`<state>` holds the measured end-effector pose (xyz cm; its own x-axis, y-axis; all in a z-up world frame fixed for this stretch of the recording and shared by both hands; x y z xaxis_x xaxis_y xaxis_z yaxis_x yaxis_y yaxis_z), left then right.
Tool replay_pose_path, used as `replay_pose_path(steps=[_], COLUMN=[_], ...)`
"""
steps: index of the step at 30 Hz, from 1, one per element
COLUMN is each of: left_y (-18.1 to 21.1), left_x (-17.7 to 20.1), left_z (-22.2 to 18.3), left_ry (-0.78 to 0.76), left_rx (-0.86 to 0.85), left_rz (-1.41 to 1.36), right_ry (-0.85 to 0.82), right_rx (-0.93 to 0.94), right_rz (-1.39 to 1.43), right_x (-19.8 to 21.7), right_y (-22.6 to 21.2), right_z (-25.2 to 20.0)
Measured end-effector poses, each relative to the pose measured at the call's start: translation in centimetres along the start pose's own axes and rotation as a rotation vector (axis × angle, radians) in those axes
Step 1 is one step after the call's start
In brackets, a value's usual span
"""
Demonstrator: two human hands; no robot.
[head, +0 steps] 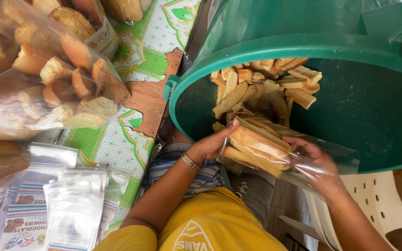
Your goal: The person repeatedly picks biscotti pieces from a green bucket and places them into clear plastic bags. The filled bags are then set aside on the table. The process is repeated continuously throughout the clip.
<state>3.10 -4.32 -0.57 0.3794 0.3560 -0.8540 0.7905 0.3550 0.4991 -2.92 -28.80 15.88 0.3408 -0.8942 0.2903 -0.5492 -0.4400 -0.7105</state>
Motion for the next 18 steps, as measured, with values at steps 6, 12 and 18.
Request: replay_pose_path(steps=[6,12,18], left_y=[0.9,1.8,2.9], left_x=[0.9,-1.2,-0.8], left_z=[-0.3,-1.4,-2.7], left_ry=[-0.095,0.026,-0.068], left_rx=[-0.119,0.013,0.051], left_rz=[-0.138,-0.145,-0.244], right_ry=[0.029,-0.098,-0.101], right_rx=[0.500,0.162,0.893], right_rz=[-0.751,-1.030,-0.972], right_x=[-1.9,-0.3,-1.1], right_y=[-2.2,-1.3,-8.8], right_z=[0.5,0.1,-3.7])
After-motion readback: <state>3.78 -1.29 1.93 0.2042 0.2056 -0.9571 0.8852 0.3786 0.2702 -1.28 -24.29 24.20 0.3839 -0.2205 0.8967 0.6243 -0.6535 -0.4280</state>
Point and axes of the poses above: each hand's wrist, its own z-axis towards the middle knuckle, its own x-axis out of the back of the hand, y = z × x, the point moved 5 cm from there along z, towards the middle knuckle, and after that the axes turned 15 degrees about -y, right-handed, at the moved point
